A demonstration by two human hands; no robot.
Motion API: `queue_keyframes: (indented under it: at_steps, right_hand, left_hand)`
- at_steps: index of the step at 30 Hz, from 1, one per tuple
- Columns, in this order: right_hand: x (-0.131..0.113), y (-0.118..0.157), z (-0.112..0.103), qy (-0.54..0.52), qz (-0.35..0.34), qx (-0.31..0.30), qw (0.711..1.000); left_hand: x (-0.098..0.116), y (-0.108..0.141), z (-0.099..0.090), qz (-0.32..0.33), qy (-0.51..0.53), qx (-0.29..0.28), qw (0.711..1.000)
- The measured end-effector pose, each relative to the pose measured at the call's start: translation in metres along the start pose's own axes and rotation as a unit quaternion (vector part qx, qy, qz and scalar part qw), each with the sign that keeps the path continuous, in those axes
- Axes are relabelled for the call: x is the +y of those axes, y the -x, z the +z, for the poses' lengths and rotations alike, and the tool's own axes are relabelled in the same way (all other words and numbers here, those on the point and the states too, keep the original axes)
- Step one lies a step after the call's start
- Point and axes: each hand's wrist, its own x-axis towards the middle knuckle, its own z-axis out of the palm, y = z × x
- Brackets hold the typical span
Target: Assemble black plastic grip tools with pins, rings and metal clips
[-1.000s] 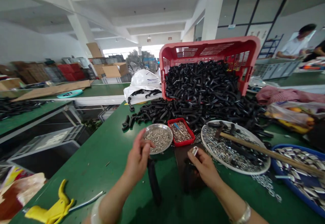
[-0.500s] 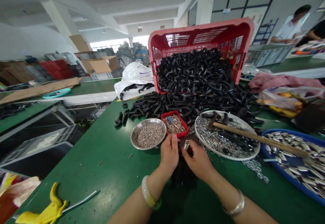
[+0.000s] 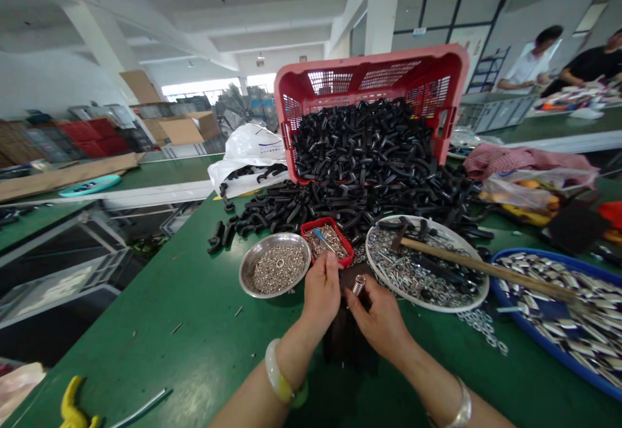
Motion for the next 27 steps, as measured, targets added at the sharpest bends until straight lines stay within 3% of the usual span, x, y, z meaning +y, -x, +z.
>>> queue_keyframes:
  at_steps: [2, 7, 11, 14, 19, 23, 27]
  right_hand:
    - [0.0, -0.001, -0.001, 0.012, -0.003, -0.012, 1.0]
    - [0.006, -0.003, -0.008, 0.004, -0.044, -0.137, 0.99]
    - [0.01, -0.003, -0.014, 0.018, -0.019, -0.216, 0.976]
    - [0.009, -0.004, -0.019, 0.042, 0.0, -0.231, 0.972]
    - [-0.001, -0.007, -0.022, 0.101, -0.009, -0.247, 0.964]
    - [-0.007, -0.002, -0.017, 0.177, 0.016, -0.246, 0.953]
    - [-0.006, -0.001, -0.015, 0.17, 0.014, -0.241, 0.955]
  left_hand:
    - [-0.002, 0.003, 0.002, 0.005, 0.006, -0.021, 1.0]
    - [-0.015, 0.011, 0.007, -0.028, 0.037, -0.063, 0.997]
    - [-0.018, 0.012, 0.009, -0.045, 0.065, -0.07, 0.994]
    - [-0.015, 0.009, 0.009, -0.03, 0.076, -0.08, 0.993]
    - [-0.015, 0.008, 0.011, -0.062, 0.07, -0.077, 0.993]
    - [-0.015, 0.013, 0.01, -0.015, 0.024, -0.092, 0.995]
    - [-0.015, 0.019, 0.009, 0.037, 0.004, -0.134, 0.99]
